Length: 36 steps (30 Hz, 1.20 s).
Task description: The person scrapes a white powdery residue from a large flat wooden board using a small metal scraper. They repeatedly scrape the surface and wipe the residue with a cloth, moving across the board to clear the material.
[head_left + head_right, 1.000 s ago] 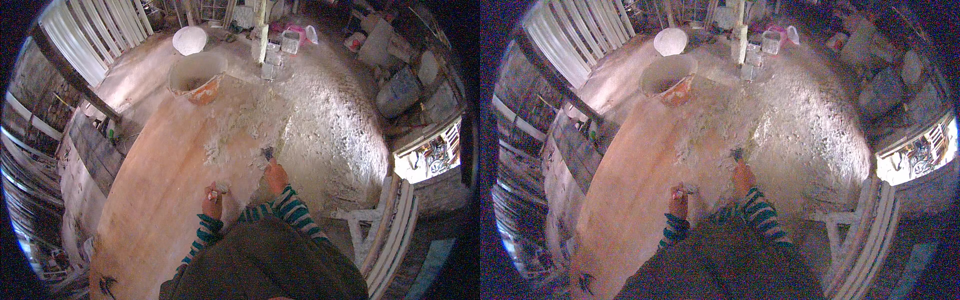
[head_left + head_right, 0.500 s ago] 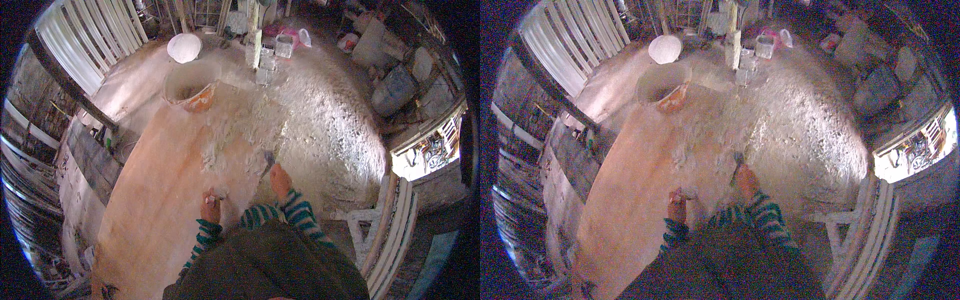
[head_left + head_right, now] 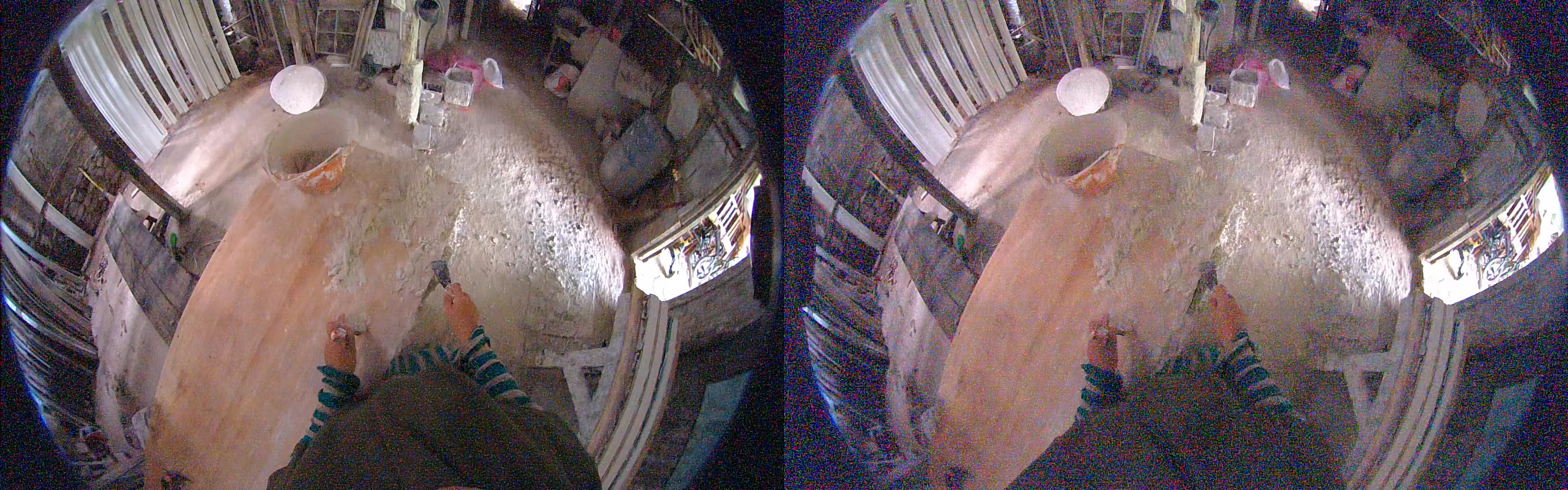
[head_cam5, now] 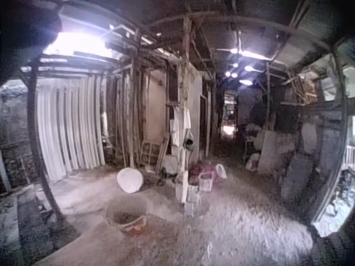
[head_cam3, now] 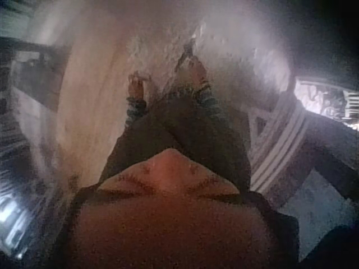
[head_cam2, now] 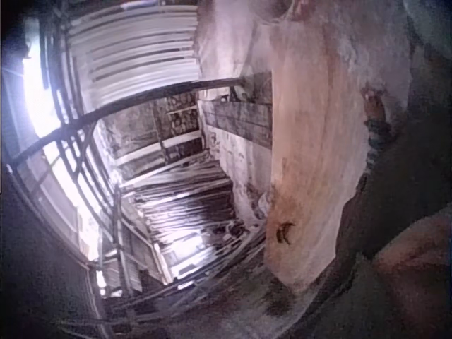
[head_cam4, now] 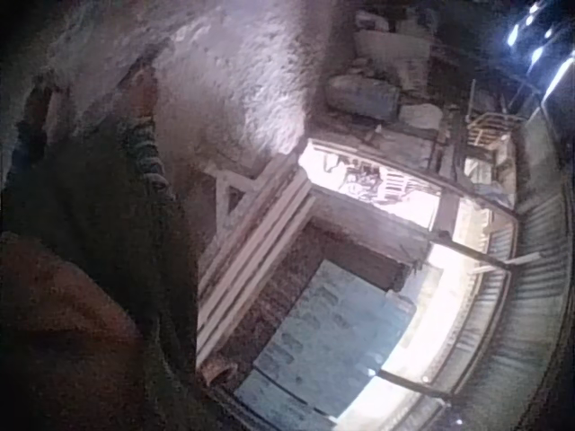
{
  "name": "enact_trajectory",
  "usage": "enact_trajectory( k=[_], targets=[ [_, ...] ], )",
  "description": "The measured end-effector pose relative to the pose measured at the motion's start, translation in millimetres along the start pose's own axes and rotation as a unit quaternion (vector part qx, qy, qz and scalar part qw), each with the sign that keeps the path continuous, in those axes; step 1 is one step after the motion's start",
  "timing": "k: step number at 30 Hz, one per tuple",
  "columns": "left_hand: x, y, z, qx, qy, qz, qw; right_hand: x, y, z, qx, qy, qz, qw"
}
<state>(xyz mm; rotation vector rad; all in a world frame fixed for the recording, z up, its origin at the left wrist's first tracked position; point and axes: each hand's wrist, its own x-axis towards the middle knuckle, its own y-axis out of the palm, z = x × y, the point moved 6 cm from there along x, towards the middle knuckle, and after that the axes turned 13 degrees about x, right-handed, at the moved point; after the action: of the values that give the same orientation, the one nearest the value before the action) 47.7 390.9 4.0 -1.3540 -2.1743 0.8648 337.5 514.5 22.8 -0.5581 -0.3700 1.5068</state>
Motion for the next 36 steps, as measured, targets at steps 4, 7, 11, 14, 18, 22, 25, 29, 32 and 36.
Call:
enact_trajectory(
  k=[4, 7, 11, 14, 18, 22, 25, 29, 32, 36],
  targets=[
    [0, -10, -15, 0.073, 0.027, -0.001, 0.997, 40, 5, 5, -0.089, -0.044, -0.038, 0.994],
    [-4, -11, -7, 0.018, 0.027, -0.021, 0.999, 35, -5, 21, -0.069, -0.045, -0.002, 0.997],
    [1, -2, 2, -0.150, 0.035, -0.011, 0.988, 17, 1, 0, -0.110, -0.034, -0.023, 0.993],
    [1, -19, -32, 0.085, 0.137, -0.064, 0.985, 42, 3, 5, -0.133, -0.031, -0.051, 0.989],
    [2, -12, -18, 0.073, 0.159, -0.081, 0.981, 29, -6, 22, -0.094, -0.043, 0.000, 0.995],
    [8, -13, -30, 0.050, 0.060, 0.013, 0.997, 19, 2, 12, -0.082, -0.099, -0.037, 0.991],
    [6, -4, -19, 0.008, 0.111, -0.030, 0.993, 35, 9, 21, -0.096, -0.083, -0.025, 0.992],
    [5, -9, -21, 0.104, 0.180, -0.068, 0.976, 16, 1, 32, -0.085, -0.089, 0.006, 0.992],
    [7, 1, -4, -0.004, 0.063, -0.041, 0.997, -6, 14, 4, -0.094, -0.048, 0.044, 0.993],
    [7, -9, -25, 0.042, 0.081, -0.020, 0.996, 41, 12, 25, -0.078, -0.040, -0.008, 0.996]
  ],
)
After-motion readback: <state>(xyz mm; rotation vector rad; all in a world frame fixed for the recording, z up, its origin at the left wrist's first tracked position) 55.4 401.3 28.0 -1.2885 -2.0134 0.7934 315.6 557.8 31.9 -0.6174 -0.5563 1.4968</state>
